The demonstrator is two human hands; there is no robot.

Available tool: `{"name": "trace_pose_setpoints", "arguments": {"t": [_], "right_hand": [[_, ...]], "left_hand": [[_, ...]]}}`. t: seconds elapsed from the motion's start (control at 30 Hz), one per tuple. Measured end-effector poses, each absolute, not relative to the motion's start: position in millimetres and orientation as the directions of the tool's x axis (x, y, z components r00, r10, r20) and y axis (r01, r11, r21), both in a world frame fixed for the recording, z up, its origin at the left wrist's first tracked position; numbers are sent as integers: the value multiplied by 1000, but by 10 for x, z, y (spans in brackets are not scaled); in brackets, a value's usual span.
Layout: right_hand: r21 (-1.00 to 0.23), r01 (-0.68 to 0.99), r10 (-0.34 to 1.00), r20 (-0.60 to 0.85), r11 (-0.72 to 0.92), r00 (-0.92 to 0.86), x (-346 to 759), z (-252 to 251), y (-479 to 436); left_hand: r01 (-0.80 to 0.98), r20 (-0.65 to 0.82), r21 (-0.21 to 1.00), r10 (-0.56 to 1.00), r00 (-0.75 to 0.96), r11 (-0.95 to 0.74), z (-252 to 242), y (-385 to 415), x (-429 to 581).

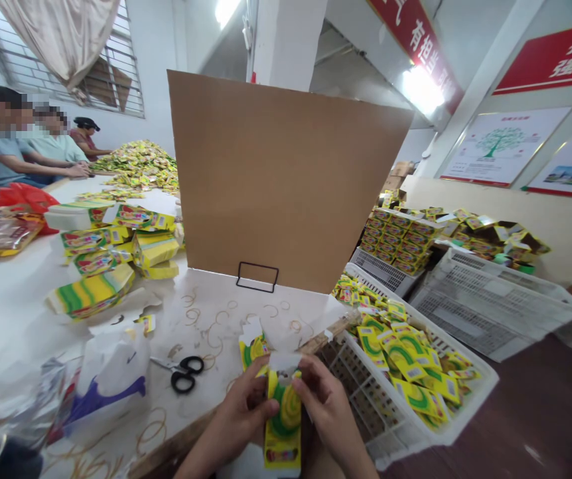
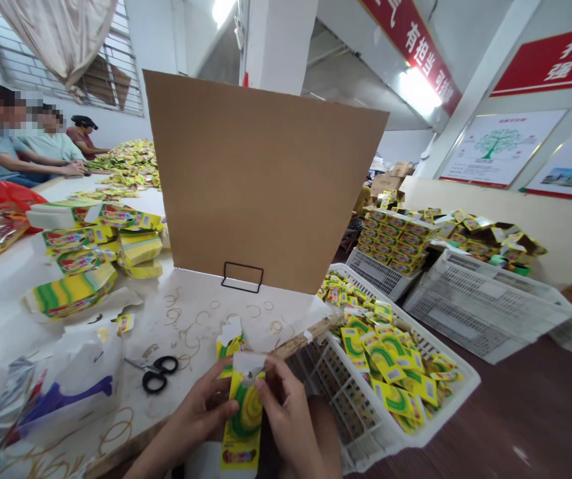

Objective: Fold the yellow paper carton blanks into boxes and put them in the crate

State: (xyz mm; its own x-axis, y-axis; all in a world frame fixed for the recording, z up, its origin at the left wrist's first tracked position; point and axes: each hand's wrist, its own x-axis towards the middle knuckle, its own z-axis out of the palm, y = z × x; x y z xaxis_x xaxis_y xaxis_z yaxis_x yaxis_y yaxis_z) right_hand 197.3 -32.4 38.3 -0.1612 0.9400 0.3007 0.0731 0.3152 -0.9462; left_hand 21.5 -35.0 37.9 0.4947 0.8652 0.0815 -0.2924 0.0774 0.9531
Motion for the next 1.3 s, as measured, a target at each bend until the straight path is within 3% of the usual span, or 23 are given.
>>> {"name": "trace_pose_setpoints", "arguments": {"t": [0.1, 0.3, 0.53, 0.63, 0.73, 0.9, 1.0, 1.07, 1.1, 1.17, 1.3], "right_hand": [[-891, 197, 908, 378, 410, -180, 2044, 457, -339], [-963, 236, 972, 75, 128, -221, 1997, 552, -360], [-839, 525, 988, 89, 143, -127, 1906, 461, -316], [-855, 495, 984, 87, 155, -158, 1930, 418, -318], [-867, 450, 976, 174, 215, -131, 1939, 405, -339], [-962, 199, 975, 156, 187, -161, 2008, 352, -276], [-970, 200, 957, 180, 135, 227, 2283, 278, -63], [-969, 209, 782, 232, 133, 579, 2476, 217, 116], [-966, 229, 739, 243, 124, 628, 2527, 181, 193], [-952, 287, 766, 259, 102, 589, 2483, 96, 293], [-887, 453, 936, 233, 93, 265, 1917, -86, 292]], "left_hand": [[-216, 63, 976, 906, 418, 32, 317, -331, 218], [-177, 112, 983, 915, 387, -45, 248, -343, 263], [-266, 80, 963, 903, 422, 39, 322, -332, 243], [-283, 35, 955, 911, 410, 91, 320, -322, 230], [-299, 62, 952, 914, 401, 66, 314, -324, 260], [-229, 89, 973, 931, 354, -5, 280, -323, 368], [-69, 49, 997, 976, 214, -35, 183, -270, 308], [115, 84, 989, 994, 72, -92, 86, -210, 198], [199, 103, 974, 994, 31, -107, 31, -179, 137], [296, 93, 951, 996, 11, -92, -83, -125, 42], [272, 60, 960, 998, 11, -61, -271, -67, 24]]}}
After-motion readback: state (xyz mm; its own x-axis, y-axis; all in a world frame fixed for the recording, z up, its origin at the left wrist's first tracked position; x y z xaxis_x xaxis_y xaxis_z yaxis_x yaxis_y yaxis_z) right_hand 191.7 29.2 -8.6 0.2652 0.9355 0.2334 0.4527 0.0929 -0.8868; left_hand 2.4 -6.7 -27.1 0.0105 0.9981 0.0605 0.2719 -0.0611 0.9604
